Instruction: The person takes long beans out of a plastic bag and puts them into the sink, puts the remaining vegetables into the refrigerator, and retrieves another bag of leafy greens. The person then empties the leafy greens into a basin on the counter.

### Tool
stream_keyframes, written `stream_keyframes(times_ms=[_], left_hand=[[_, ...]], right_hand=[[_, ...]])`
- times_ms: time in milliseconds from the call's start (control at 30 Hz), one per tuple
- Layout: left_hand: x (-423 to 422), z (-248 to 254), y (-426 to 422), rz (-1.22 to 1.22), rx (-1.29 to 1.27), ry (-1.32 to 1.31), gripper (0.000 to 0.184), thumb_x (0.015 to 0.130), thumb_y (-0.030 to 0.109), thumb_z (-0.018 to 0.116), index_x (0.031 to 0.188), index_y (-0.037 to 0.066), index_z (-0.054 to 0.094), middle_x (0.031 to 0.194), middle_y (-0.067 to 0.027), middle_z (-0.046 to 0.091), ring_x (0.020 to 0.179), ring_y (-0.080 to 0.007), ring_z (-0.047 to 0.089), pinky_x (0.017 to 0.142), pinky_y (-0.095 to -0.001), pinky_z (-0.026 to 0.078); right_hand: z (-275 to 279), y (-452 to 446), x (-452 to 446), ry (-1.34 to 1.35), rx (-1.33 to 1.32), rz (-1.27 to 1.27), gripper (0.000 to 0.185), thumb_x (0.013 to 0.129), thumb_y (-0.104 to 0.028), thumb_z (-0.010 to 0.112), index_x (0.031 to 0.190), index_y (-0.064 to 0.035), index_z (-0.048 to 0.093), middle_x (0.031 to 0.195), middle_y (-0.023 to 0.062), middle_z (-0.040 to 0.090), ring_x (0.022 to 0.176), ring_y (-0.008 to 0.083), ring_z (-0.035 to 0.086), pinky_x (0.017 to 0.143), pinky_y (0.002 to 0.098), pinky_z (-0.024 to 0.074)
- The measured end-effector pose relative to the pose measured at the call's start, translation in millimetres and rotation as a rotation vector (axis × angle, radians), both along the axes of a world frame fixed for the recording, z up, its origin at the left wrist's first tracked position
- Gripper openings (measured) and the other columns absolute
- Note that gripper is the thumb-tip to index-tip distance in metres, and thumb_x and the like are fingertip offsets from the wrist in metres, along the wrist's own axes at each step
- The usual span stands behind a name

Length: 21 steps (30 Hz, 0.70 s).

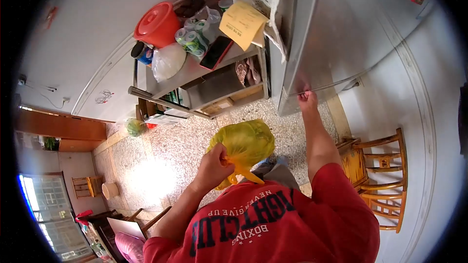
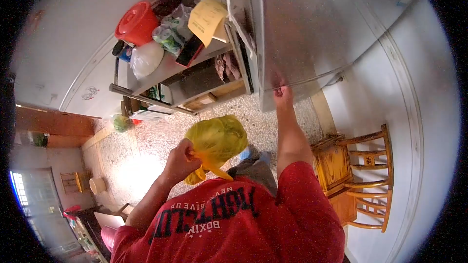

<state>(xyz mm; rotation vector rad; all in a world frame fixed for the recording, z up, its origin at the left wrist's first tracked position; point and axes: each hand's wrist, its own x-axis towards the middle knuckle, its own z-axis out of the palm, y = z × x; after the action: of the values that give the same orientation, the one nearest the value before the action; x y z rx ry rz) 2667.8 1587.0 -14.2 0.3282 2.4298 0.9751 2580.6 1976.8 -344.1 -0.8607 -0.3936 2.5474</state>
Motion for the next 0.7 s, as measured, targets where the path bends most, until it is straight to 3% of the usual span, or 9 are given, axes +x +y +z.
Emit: stream_keyframes(times_ms=[100, 133, 200, 333, 400, 533, 600, 633, 700], left_hand=[[-4, 4, -4, -0.023, 0.038, 0.018, 0.032, 0.069, 0.013, 0.071, 0.086, 0.004, 0.045, 0.072, -0.0092, 0.051, 0.067, -0.0159, 0.049, 0.061, -0.0319, 0.045], [-6, 6, -3, -0.019, 0.047, 0.025, 0.032, 0.069, 0.013, 0.071, 0.086, 0.004, 0.045, 0.072, -0.0092, 0.051, 0.067, -0.0159, 0.049, 0.061, -0.0319, 0.045], [-9, 8, -1, -0.065, 0.053, 0.064, 0.029, 0.069, 0.013, 0.067, 0.085, 0.003, 0.045, 0.070, -0.0128, 0.054, 0.063, -0.0254, 0.057, 0.060, -0.0350, 0.046], [-20, 3, 6, -0.149, 0.163, 0.056, 0.029, 0.069, 0.014, 0.067, 0.085, 0.003, 0.046, 0.070, -0.0130, 0.054, 0.065, -0.0264, 0.057, 0.060, -0.0354, 0.046], [-27, 4, 18, -0.248, 0.151, 0.078, 0.029, 0.070, 0.014, 0.068, 0.086, 0.003, 0.046, 0.071, -0.0134, 0.055, 0.065, -0.0281, 0.057, 0.060, -0.0365, 0.045], [-41, 12, 51, -0.385, 0.171, 0.063, 0.033, 0.070, 0.015, 0.072, 0.087, 0.003, 0.046, 0.072, -0.0105, 0.052, 0.065, -0.0197, 0.050, 0.061, -0.0330, 0.044], [-46, 17, 72, -0.476, 0.262, 0.117, 0.033, 0.071, 0.014, 0.071, 0.088, 0.003, 0.045, 0.072, -0.0116, 0.050, 0.065, -0.0213, 0.051, 0.061, -0.0336, 0.044], [-50, 17, 84, -0.503, 0.267, 0.117, 0.033, 0.071, 0.014, 0.071, 0.088, 0.003, 0.045, 0.072, -0.0116, 0.050, 0.065, -0.0213, 0.051, 0.061, -0.0336, 0.044], [-56, 17, 110, -0.652, 0.327, 0.140, 0.033, 0.071, 0.012, 0.070, 0.090, 0.003, 0.044, 0.072, -0.0119, 0.049, 0.065, -0.0227, 0.050, 0.061, -0.0342, 0.043]], right_hand=[[51, -14, -1, -0.104, -0.045, -0.083, 0.010, 0.071, -0.001, 0.051, 0.076, -0.0097, 0.054, 0.064, 0.0019, 0.047, 0.066, 0.0203, 0.048, 0.074, 0.0365, 0.0475], [40, -9, 2, -0.097, -0.036, -0.079, 0.010, 0.071, -0.001, 0.051, 0.076, -0.0097, 0.054, 0.064, 0.0019, 0.047, 0.066, 0.0203, 0.048, 0.074, 0.0365, 0.0475], [-20, 14, 14, -0.260, 0.051, 0.104, 0.008, 0.079, -0.005, 0.053, 0.084, -0.0089, 0.058, 0.080, 0.0024, 0.056, 0.080, 0.0215, 0.055, 0.082, 0.0373, 0.0482], [-38, 25, 63, -0.252, -0.006, -0.063, 0.007, 0.087, -0.015, 0.055, 0.091, -0.0098, 0.058, 0.092, 0.0018, 0.057, 0.088, 0.0240, 0.056, 0.084, 0.0407, 0.0490], [-34, 27, 102, -0.175, 0.061, -0.099, 0.014, 0.084, -0.011, 0.054, 0.096, -0.0062, 0.057, 0.093, 0.0108, 0.057, 0.091, 0.0261, 0.057, 0.073, 0.0420, 0.0513], [15, 29, 208, -0.199, 0.114, -0.031, 0.021, 0.089, -0.022, 0.058, 0.107, -0.0121, 0.054, 0.099, 0.0071, 0.056, 0.098, 0.0269, 0.055, 0.084, 0.0423, 0.0503], [32, 29, 245, -0.627, 0.035, 0.027, 0.030, 0.091, -0.030, 0.056, 0.116, -0.0146, 0.052, 0.109, 0.0072, 0.056, 0.104, 0.0243, 0.055, 0.084, 0.0388, 0.0486], [48, 29, 258, -0.624, 0.031, -0.001, 0.030, 0.091, -0.030, 0.056, 0.116, -0.0146, 0.052, 0.109, 0.0072, 0.056, 0.104, 0.0243, 0.055, 0.084, 0.0388, 0.0486], [83, 25, 279, -0.359, 0.314, 0.057, 0.038, 0.091, -0.041, 0.054, 0.122, -0.0182, 0.050, 0.112, 0.0038, 0.055, 0.099, 0.0221, 0.054, 0.078, 0.0377, 0.0459]])
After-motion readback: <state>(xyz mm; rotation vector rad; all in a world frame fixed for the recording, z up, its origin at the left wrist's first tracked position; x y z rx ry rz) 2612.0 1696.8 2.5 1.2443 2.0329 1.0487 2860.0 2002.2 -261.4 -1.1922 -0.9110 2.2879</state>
